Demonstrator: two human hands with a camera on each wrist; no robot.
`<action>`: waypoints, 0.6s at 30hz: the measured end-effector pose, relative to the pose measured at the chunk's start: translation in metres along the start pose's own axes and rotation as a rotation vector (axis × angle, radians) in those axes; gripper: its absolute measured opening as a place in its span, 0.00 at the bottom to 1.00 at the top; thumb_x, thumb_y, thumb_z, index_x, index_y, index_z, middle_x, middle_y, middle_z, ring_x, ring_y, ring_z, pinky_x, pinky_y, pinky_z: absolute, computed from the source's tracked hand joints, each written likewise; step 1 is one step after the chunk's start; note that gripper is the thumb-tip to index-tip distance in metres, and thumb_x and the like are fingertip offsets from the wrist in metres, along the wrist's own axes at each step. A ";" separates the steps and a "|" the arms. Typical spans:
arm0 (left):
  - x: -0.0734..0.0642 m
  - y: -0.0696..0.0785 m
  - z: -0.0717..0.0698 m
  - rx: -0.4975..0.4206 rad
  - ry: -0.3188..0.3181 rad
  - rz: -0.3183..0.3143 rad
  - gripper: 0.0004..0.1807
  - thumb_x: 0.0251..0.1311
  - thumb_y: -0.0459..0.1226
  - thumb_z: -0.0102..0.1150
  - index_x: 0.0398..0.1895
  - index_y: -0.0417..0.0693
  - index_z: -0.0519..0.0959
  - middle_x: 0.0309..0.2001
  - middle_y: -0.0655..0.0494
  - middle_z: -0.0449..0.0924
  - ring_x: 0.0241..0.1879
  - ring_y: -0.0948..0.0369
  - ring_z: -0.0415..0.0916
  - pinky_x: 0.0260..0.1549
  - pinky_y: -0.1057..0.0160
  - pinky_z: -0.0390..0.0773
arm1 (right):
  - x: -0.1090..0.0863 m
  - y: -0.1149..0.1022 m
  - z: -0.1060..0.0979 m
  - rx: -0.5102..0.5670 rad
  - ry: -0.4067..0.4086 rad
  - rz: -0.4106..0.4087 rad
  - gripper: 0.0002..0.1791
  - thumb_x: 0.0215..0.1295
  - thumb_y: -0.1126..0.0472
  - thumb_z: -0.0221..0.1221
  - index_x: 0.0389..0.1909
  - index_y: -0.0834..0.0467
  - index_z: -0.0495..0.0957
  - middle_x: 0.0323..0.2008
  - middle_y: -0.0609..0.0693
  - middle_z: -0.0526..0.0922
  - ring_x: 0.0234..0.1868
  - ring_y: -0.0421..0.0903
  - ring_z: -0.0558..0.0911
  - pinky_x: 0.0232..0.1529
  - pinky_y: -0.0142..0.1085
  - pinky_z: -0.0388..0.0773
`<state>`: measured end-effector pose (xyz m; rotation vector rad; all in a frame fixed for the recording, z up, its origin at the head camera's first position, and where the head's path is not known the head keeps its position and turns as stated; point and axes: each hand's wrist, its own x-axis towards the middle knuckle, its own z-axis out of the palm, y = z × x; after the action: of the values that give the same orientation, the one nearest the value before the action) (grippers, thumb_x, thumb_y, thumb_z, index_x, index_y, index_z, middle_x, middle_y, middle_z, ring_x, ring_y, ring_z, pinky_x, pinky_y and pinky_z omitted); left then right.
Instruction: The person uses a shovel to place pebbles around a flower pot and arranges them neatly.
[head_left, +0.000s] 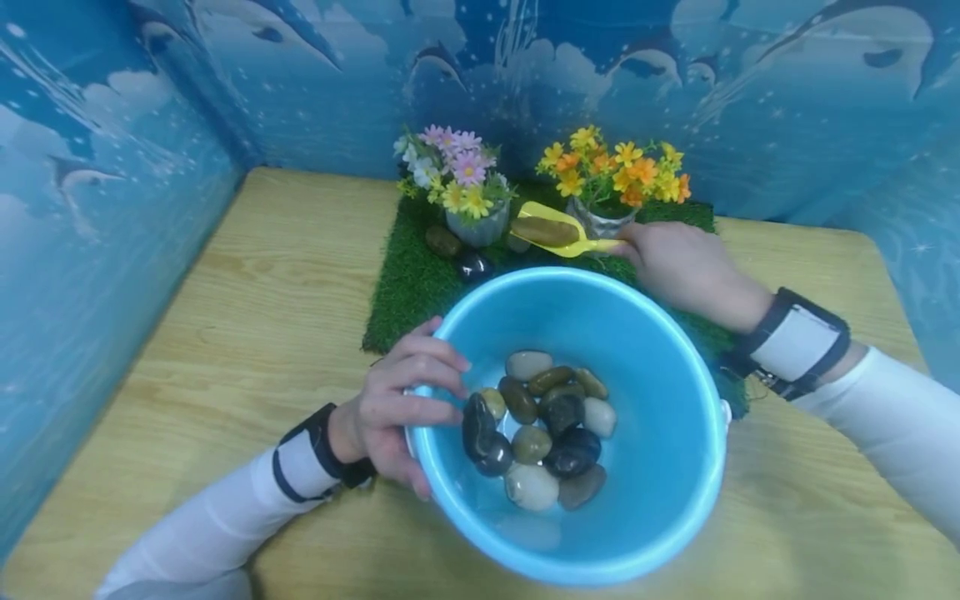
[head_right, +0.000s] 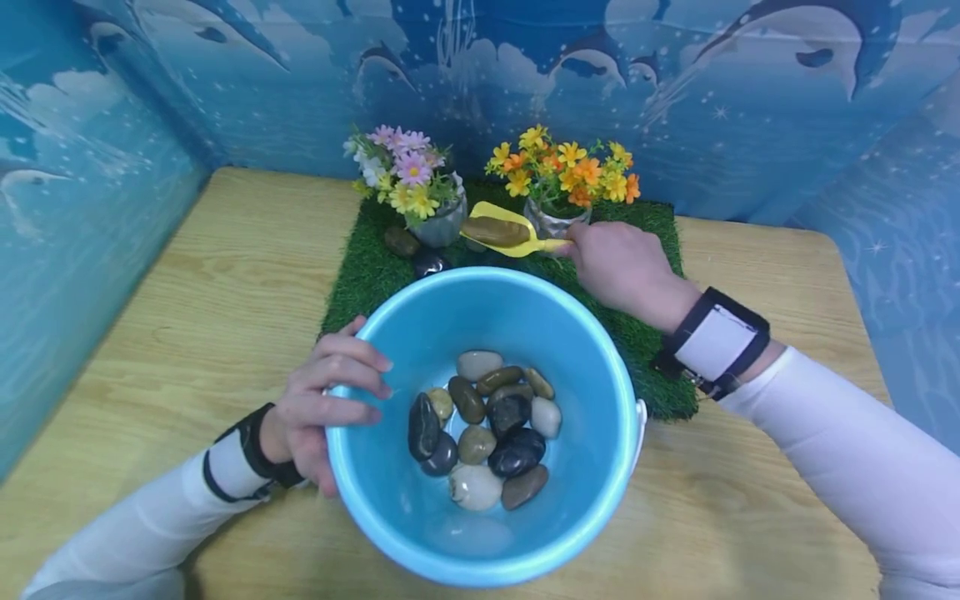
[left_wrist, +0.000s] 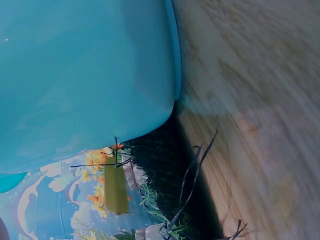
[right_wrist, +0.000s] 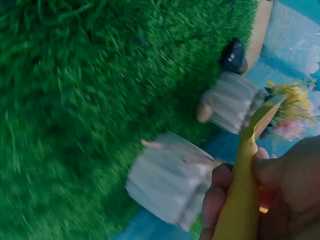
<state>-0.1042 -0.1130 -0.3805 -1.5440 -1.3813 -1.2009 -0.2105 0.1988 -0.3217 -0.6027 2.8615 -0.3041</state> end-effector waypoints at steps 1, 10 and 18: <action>0.000 0.000 0.000 0.000 0.000 0.000 0.32 0.66 0.65 0.50 0.29 0.44 0.78 0.35 0.45 0.79 0.42 0.46 0.73 0.70 0.44 0.55 | 0.002 0.001 0.004 0.012 -0.009 0.014 0.21 0.80 0.48 0.44 0.45 0.59 0.79 0.24 0.52 0.75 0.22 0.49 0.74 0.21 0.43 0.72; -0.001 0.001 0.000 -0.005 -0.007 -0.004 0.32 0.66 0.65 0.50 0.30 0.44 0.78 0.35 0.44 0.79 0.43 0.46 0.73 0.70 0.44 0.55 | 0.018 0.009 0.032 0.126 -0.073 0.063 0.22 0.81 0.47 0.41 0.41 0.57 0.79 0.22 0.53 0.73 0.24 0.50 0.75 0.24 0.44 0.73; 0.000 0.001 -0.001 -0.002 -0.013 0.000 0.32 0.66 0.65 0.50 0.31 0.44 0.78 0.35 0.44 0.79 0.43 0.46 0.73 0.70 0.44 0.55 | 0.021 0.012 0.042 0.221 -0.134 0.070 0.26 0.81 0.44 0.38 0.29 0.56 0.74 0.24 0.54 0.75 0.26 0.50 0.76 0.29 0.44 0.74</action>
<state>-0.1038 -0.1138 -0.3803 -1.5565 -1.3887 -1.1946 -0.2241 0.1946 -0.3679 -0.4618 2.6661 -0.5382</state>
